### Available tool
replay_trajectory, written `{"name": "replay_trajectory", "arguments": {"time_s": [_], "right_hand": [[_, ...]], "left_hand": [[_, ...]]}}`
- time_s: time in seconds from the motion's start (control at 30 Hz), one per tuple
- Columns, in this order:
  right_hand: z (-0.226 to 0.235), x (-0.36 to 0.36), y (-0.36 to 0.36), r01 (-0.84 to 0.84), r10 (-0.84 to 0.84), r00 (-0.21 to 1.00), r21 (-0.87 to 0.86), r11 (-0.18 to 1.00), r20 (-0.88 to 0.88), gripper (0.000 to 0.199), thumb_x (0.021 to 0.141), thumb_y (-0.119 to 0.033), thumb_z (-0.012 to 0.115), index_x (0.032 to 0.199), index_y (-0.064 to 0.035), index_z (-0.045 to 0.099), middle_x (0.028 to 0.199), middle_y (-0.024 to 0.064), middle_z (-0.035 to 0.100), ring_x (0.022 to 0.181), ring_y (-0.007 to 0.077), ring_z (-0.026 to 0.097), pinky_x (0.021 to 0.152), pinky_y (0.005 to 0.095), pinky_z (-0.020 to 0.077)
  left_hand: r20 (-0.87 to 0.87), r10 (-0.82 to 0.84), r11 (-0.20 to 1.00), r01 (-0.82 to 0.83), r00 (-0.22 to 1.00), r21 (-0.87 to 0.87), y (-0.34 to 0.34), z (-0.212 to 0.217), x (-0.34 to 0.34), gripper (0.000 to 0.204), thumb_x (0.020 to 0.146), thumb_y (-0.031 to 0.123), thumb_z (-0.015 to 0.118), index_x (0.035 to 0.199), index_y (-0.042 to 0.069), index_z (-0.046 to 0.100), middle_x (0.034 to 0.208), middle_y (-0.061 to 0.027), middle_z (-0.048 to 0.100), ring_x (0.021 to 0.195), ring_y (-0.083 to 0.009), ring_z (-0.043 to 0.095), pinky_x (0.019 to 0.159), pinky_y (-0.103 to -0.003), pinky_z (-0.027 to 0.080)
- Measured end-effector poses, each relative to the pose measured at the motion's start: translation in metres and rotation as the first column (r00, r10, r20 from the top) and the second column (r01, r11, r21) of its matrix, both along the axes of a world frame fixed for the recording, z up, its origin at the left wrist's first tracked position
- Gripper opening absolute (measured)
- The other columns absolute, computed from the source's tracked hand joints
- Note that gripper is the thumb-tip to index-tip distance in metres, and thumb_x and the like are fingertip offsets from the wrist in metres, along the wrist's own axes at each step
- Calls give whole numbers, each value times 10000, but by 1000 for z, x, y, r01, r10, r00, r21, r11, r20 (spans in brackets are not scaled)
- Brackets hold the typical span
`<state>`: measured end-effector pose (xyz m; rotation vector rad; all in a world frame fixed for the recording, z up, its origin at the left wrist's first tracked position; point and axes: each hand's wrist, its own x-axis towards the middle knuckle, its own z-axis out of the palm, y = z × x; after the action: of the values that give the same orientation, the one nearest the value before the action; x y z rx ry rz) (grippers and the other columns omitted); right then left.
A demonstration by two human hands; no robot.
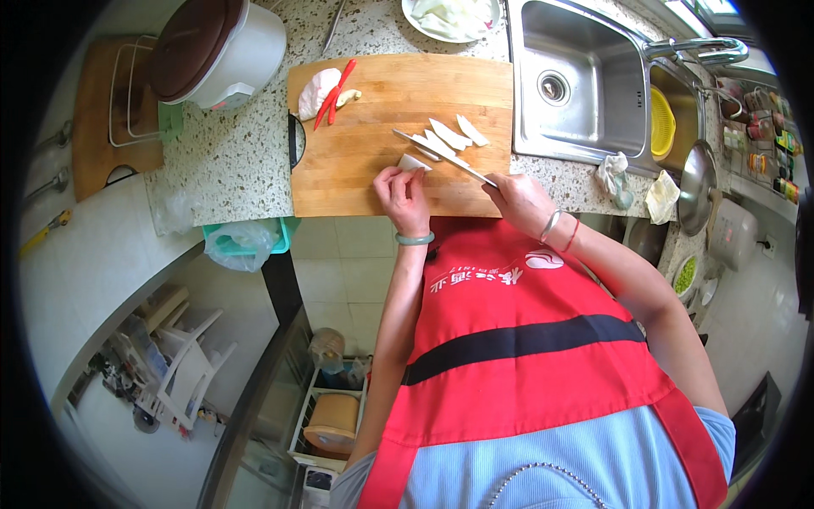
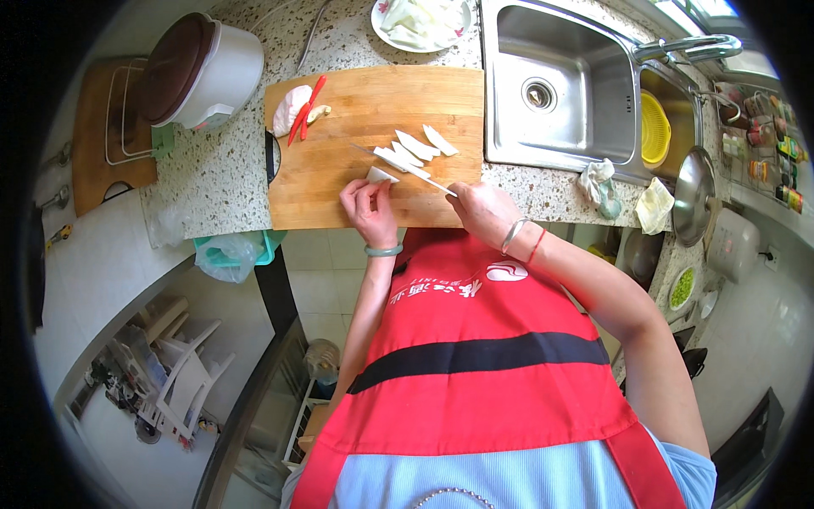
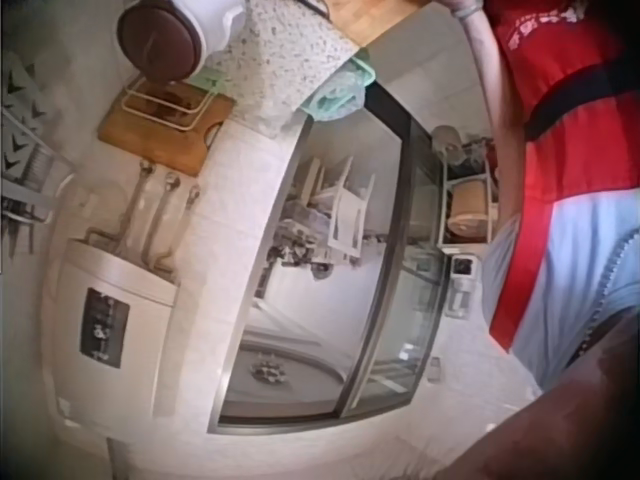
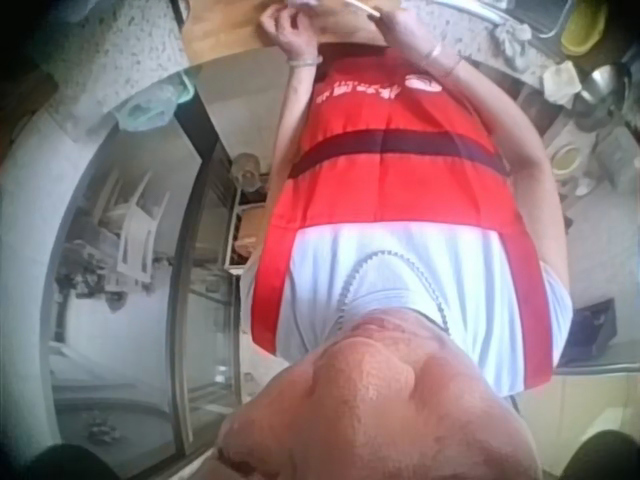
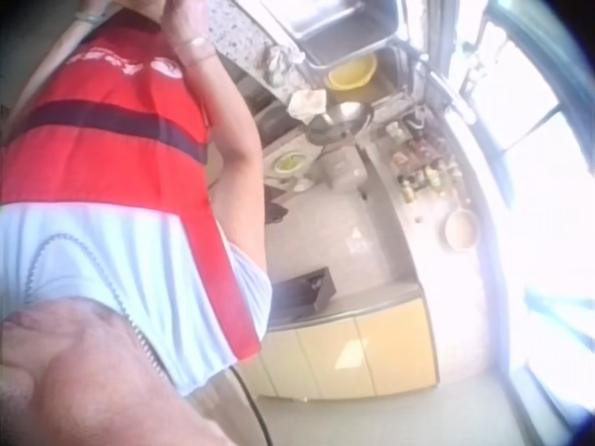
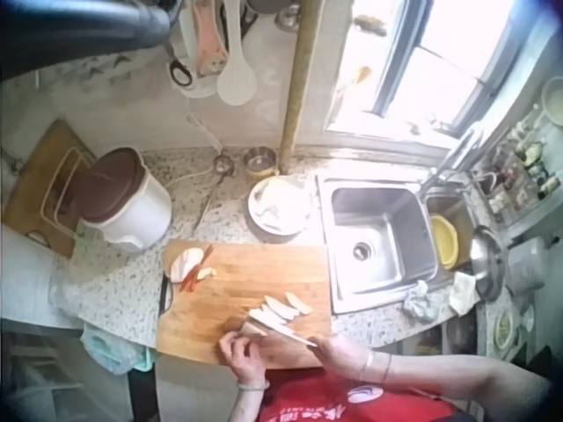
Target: The person slices white radish and a piece of chicken breast into thin pieces on a wooden cutting board using a cleaver. The sliced radish is placed onto a plate, and the sliced chicken is gathered on the board.
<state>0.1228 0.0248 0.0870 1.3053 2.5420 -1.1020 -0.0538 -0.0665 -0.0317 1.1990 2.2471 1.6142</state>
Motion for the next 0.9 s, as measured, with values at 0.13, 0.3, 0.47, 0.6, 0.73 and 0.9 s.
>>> {"name": "replay_trajectory", "arguments": {"time_s": [0.13, 0.3, 0.47, 0.6, 0.73, 0.9], "right_hand": [[13, 7, 0, -90, 91, 995, -24, 996, 36, 220, 948, -230, 548, 891, -34, 630, 674, 217, 625, 653, 412, 635, 600, 493, 515], [14, 12, -3, -106, 109, 991, -41, 994, 77, 236, 953, -246, 537, 899, -40, 638, 711, 218, 640, 691, 403, 648, 638, 493, 522], [16, 13, -1, -84, 93, 990, -80, 993, 109, 246, 949, -255, 535, 881, -45, 644, 737, 210, 652, 711, 403, 650, 649, 500, 520], [19, 12, -1, -105, 114, 988, -85, 991, 108, 251, 948, -259, 535, 884, -42, 644, 735, 208, 652, 709, 408, 646, 646, 500, 518], [23, 12, -2, -79, 86, 993, -88, 993, 80, 251, 945, -255, 544, 868, -35, 637, 719, 217, 643, 699, 413, 640, 633, 501, 511], [11, 18, -1, 6, 6, 996, -144, 990, 84, 263, 937, -261, 561, 844, -24, 629, 709, 226, 633, 689, 423, 630, 619, 503, 502]], "left_hand": [[52, 58, 998, -55, 997, -43, -2, 4, 1, 150, 801, 8, 753, 838, 17, 609, 1017, -89, 493, 883, -206, 557, 652, -285, 522], [-19, 76, 995, -77, 997, -60, 1, 15, 2, 152, 788, -1, 751, 828, 22, 606, 983, -97, 531, 888, -259, 566, 725, -354, 500], [-59, 89, 993, -93, 994, -66, 1, 14, 1, 152, 788, 10, 752, 818, 26, 604, 968, -94, 558, 891, -269, 569, 757, -372, 486], [-25, 95, 993, -97, 995, -65, 1, 15, 3, 149, 792, 13, 751, 816, 27, 605, 978, -92, 555, 893, -267, 571, 754, -368, 487], [17, 106, 993, -105, 994, -62, 1, 13, 3, 143, 796, 17, 751, 823, 31, 611, 986, -89, 552, 892, -265, 570, 743, -367, 490], [-61, 73, 995, -77, 995, -60, 2, 13, 0, 142, 795, 20, 756, 838, 39, 622, 988, -89, 548, 882, -262, 566, 733, -364, 490]]}}
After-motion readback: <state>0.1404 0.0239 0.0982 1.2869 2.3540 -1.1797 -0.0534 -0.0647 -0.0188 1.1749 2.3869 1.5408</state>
